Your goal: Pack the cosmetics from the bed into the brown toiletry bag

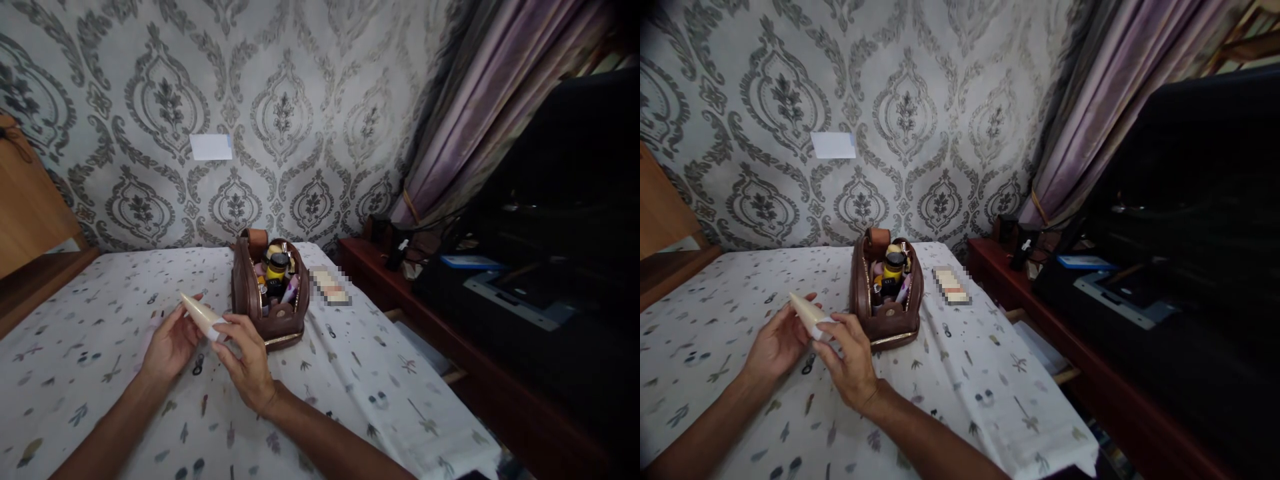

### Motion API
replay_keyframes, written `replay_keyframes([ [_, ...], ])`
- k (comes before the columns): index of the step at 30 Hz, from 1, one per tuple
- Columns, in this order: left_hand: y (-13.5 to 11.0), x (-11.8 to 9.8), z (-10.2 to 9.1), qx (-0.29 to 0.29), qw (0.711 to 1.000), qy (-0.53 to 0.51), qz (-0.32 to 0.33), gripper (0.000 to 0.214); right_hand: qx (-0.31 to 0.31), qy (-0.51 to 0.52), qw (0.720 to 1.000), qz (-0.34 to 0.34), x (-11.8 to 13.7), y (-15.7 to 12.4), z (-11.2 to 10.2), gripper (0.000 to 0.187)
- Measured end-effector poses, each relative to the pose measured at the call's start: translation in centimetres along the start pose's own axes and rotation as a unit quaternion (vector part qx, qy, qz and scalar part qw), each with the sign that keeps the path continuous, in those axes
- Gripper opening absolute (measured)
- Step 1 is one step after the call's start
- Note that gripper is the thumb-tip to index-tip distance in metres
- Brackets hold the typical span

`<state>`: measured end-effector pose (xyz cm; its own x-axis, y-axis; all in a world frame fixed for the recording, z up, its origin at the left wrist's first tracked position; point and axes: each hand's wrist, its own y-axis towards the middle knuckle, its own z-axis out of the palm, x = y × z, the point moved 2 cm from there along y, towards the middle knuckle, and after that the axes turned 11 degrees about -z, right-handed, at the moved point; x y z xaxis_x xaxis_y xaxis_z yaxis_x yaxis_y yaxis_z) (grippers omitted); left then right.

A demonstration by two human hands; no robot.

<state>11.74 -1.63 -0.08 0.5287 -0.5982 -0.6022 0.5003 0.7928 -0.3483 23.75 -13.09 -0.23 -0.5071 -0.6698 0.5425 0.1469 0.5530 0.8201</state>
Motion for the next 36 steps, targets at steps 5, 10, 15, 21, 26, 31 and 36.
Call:
replay_keyframes([
  [5,-0.3,0.1,0.4,-0.002,1.0,-0.006,0.008,0.02,0.0,-0.001,1.0,-0.011,0.5,0.3,-0.2,0.023],
  [10,-0.4,0.0,0.5,0.017,1.0,0.006,0.009,0.023,-0.008,-0.006,1.0,-0.016,0.8,0.5,-0.3,0.031],
  [15,-1.0,-0.5,0.9,0.031,0.999,0.024,0.023,0.02,-0.006,-0.009,1.0,-0.015,1.1,0.7,-0.5,0.033],
  [21,-1.8,-0.9,2.2,0.034,0.997,0.059,0.044,0.017,-0.031,-0.001,0.999,-0.034,1.2,1.1,-0.7,0.034],
  [26,-2.5,-1.4,4.4,0.037,0.994,0.079,0.068,0.012,-0.043,-0.003,0.999,-0.021,1.2,1.6,-1.1,0.035],
  [31,-2.6,-1.9,6.3,0.091,0.983,0.128,0.096,0.017,-0.077,0.014,0.996,-0.036,1.2,2.3,-1.8,0.037],
  [36,-2.2,-2.1,7.7,0.144,0.964,0.191,0.116,0.032,-0.115,0.034,0.992,-0.025,1.1,3.0,-2.4,0.037],
])
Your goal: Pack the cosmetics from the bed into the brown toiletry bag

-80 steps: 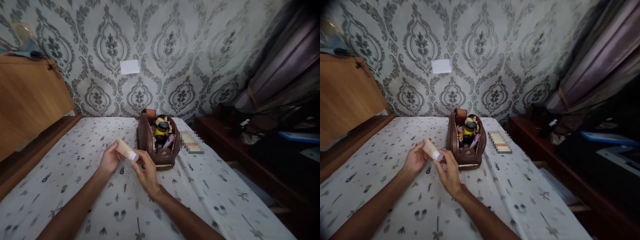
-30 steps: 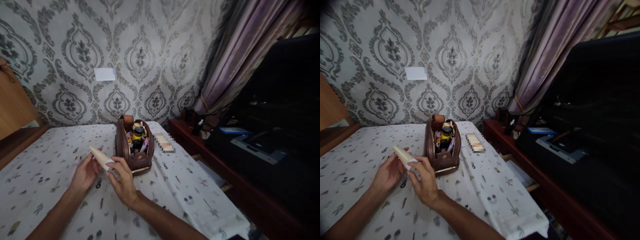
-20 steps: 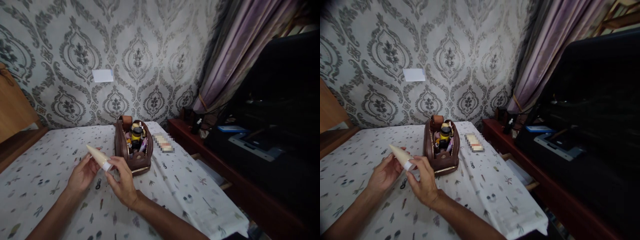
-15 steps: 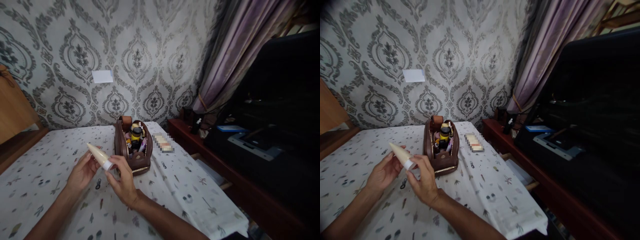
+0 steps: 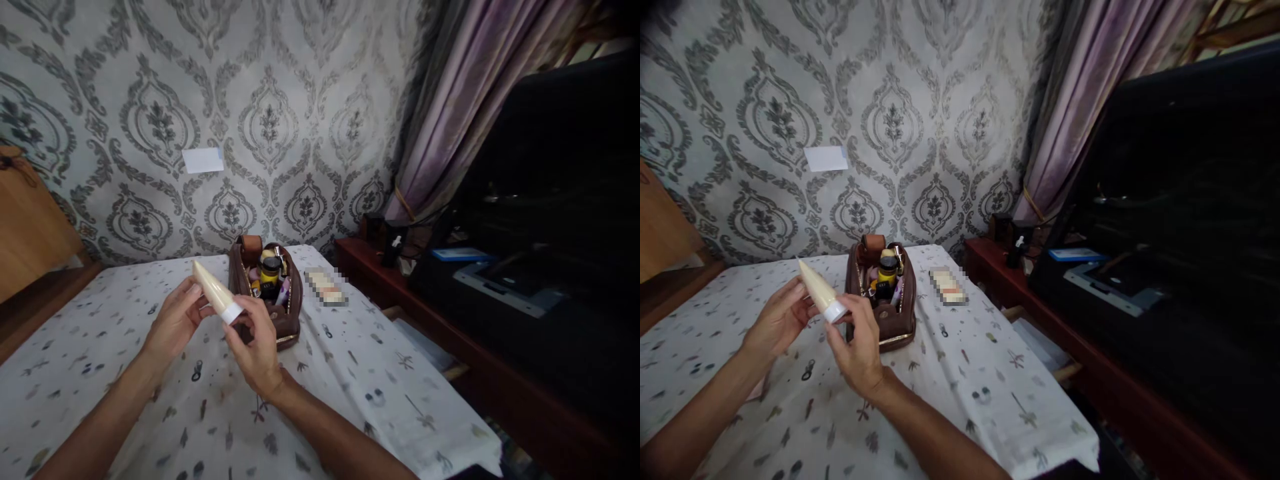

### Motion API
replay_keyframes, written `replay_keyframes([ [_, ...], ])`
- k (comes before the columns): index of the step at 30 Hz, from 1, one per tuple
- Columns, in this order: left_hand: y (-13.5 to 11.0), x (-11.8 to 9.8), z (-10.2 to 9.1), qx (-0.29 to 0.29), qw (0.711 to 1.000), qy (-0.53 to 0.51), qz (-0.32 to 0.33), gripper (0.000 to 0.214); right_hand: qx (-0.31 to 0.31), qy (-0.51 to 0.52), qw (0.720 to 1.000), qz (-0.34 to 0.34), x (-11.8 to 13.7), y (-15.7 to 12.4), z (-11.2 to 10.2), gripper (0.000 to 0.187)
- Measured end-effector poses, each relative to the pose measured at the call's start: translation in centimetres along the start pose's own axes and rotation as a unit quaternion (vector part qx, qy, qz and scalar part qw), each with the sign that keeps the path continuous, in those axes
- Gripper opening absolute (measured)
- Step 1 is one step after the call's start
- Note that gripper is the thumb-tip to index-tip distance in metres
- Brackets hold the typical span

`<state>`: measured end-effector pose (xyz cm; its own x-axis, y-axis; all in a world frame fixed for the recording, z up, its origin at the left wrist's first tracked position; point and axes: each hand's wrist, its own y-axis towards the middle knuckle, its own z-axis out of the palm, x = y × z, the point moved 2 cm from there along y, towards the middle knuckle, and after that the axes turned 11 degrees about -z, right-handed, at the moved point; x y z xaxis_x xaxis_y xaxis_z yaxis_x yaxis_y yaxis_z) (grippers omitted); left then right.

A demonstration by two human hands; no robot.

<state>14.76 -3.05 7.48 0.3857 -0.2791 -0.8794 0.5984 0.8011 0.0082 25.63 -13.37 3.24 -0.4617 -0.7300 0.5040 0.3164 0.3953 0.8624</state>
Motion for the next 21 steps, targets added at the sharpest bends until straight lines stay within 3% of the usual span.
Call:
replay_keyframes([
  [9,1.7,-0.1,2.4,0.008,0.997,0.058,0.043,0.039,-0.068,0.075,0.989,0.109,-1.3,0.5,-0.6,0.036],
  [21,1.9,0.7,1.4,-0.032,0.997,0.057,0.045,0.041,-0.073,0.128,0.974,0.175,-1.4,0.5,-0.4,0.032],
])
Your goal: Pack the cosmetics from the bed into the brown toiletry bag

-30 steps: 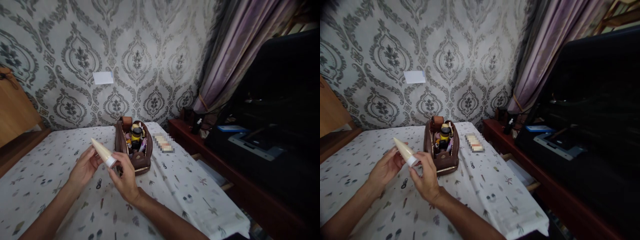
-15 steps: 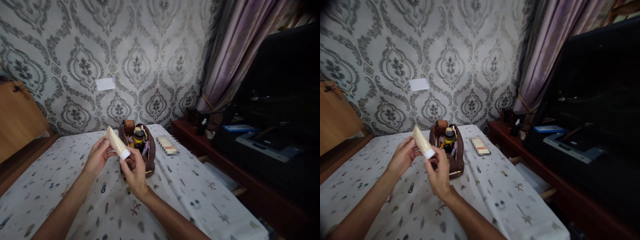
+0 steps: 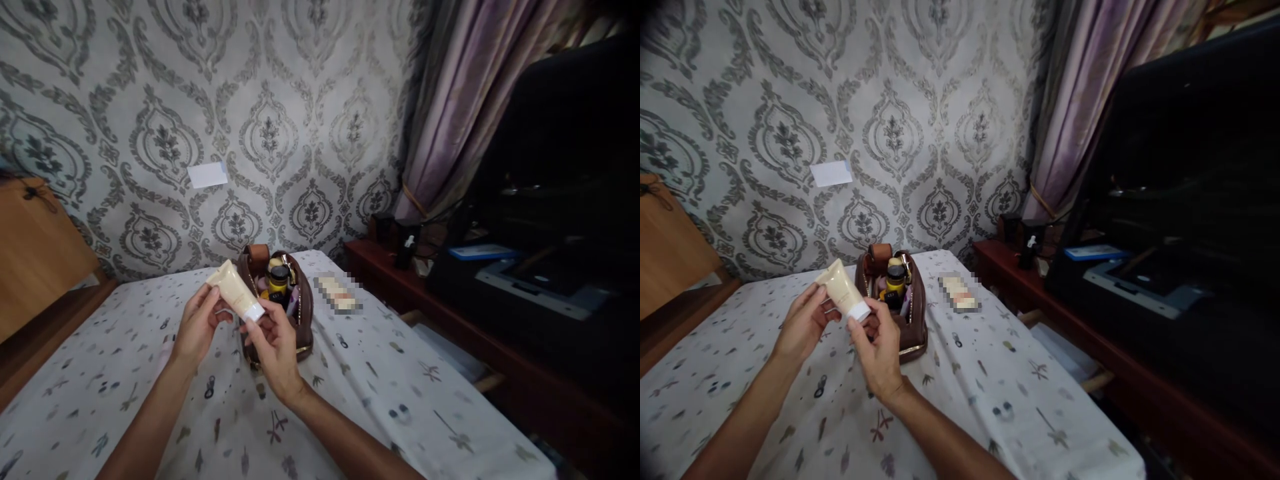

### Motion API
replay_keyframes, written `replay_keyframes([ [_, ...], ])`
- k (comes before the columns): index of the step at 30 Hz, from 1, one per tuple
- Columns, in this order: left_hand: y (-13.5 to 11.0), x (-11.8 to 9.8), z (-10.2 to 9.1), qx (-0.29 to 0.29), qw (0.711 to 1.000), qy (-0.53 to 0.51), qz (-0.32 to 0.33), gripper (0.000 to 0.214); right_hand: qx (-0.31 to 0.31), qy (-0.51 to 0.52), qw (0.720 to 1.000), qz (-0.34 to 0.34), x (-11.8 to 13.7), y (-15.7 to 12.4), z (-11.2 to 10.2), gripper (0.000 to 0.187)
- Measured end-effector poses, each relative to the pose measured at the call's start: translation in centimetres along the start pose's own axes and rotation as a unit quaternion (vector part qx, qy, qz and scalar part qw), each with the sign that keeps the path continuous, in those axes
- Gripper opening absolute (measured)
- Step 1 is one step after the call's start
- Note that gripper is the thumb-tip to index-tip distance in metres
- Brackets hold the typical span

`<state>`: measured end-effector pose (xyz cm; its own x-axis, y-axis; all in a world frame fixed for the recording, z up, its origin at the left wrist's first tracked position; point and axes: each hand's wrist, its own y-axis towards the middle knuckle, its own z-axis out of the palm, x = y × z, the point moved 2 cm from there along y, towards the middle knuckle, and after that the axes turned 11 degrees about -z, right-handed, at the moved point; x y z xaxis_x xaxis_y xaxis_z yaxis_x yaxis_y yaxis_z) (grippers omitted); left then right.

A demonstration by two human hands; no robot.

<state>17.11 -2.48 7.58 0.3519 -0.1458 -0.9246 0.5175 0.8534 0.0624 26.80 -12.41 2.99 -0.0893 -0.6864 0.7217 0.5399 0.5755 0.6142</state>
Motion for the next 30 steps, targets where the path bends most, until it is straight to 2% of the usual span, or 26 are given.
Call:
replay_keyframes([
  [8,0.0,-0.5,-0.3,-0.01,0.999,0.019,0.029,0.034,-0.007,0.018,1.0,-0.005,0.3,0.4,-0.3,0.03],
  [19,-0.1,-0.2,-0.8,-0.003,0.998,0.057,0.037,0.03,-0.063,0.037,0.997,-0.026,1.2,2.1,-1.0,0.032],
  [23,-0.4,-0.2,-0.3,0.013,0.998,0.048,0.026,0.031,-0.07,0.033,0.997,-0.027,2.1,3.2,-1.7,0.034],
  [30,-1.3,0.1,0.9,0.046,0.995,0.093,0.005,0.039,-0.124,0.015,0.991,-0.049,3.6,5.3,-3.9,0.026],
])
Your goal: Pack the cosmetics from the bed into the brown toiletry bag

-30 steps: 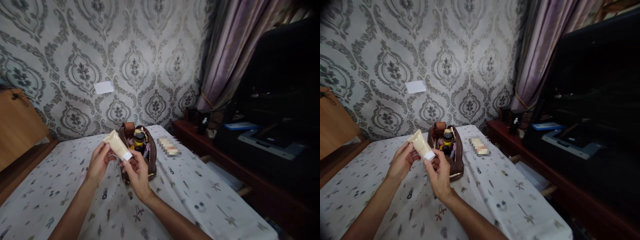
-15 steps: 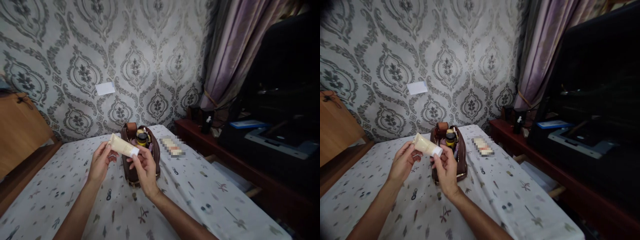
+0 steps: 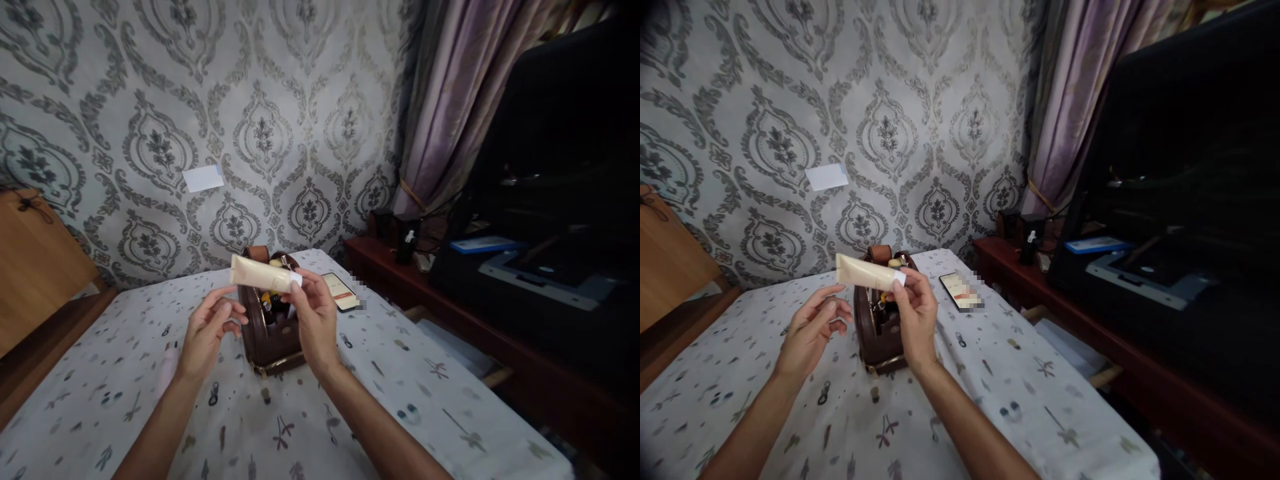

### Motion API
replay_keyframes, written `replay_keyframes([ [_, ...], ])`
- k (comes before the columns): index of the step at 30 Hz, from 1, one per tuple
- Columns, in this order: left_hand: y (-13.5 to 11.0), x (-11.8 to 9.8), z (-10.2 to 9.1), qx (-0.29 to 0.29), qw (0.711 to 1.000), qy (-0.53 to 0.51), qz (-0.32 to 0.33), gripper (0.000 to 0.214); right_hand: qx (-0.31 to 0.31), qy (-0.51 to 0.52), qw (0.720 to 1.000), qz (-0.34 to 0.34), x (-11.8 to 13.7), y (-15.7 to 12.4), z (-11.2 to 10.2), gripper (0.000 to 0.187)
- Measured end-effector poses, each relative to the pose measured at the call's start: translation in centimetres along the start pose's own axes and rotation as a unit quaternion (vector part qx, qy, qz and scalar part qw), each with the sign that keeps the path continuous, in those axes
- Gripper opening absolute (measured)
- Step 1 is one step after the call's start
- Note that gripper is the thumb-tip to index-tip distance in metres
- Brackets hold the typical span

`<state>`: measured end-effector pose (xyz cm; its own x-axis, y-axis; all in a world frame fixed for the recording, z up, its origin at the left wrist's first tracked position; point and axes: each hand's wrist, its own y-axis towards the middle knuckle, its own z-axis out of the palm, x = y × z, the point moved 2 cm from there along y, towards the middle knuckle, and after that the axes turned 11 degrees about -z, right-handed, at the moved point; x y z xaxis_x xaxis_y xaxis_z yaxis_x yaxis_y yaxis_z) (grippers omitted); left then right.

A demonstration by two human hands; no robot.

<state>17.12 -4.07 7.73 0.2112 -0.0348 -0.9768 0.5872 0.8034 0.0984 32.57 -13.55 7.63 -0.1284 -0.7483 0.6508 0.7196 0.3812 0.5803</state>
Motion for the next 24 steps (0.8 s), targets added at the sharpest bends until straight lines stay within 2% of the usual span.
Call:
replay_keyframes([
  [3,-0.1,0.5,0.2,0.0,0.997,0.078,0.022,0.037,-0.018,0.001,1.0,-0.02,0.4,1.1,-0.8,0.025],
  [5,-0.3,0.7,0.5,-0.002,0.983,0.176,0.058,0.032,-0.025,-0.009,0.999,-0.022,0.6,1.7,-1.4,0.026],
  [7,-0.5,0.8,0.9,0.005,0.948,0.298,0.112,0.029,-0.025,-0.024,0.999,-0.024,0.8,2.1,-1.9,0.026],
  [9,-0.9,0.9,1.4,0.011,0.896,0.407,0.176,0.029,-0.021,-0.039,0.999,-0.032,0.8,2.5,-2.4,0.026],
  [11,-1.1,0.9,1.8,0.01,0.85,0.475,0.229,0.029,-0.014,-0.051,0.998,-0.043,0.8,2.8,-2.8,0.026],
  [13,-1.3,0.9,2.1,0.003,0.824,0.506,0.255,0.027,-0.005,-0.058,0.997,-0.048,0.5,3.0,-3.1,0.027],
  [17,-1.2,1.1,2.1,0.001,0.814,0.517,0.266,0.025,0.021,-0.093,0.993,-0.063,0.0,3.4,-3.4,0.028],
  [24,-1.0,1.2,2.0,0.004,0.81,0.52,0.273,0.025,0.093,-0.197,0.968,-0.127,-0.2,4.3,-3.1,0.024],
])
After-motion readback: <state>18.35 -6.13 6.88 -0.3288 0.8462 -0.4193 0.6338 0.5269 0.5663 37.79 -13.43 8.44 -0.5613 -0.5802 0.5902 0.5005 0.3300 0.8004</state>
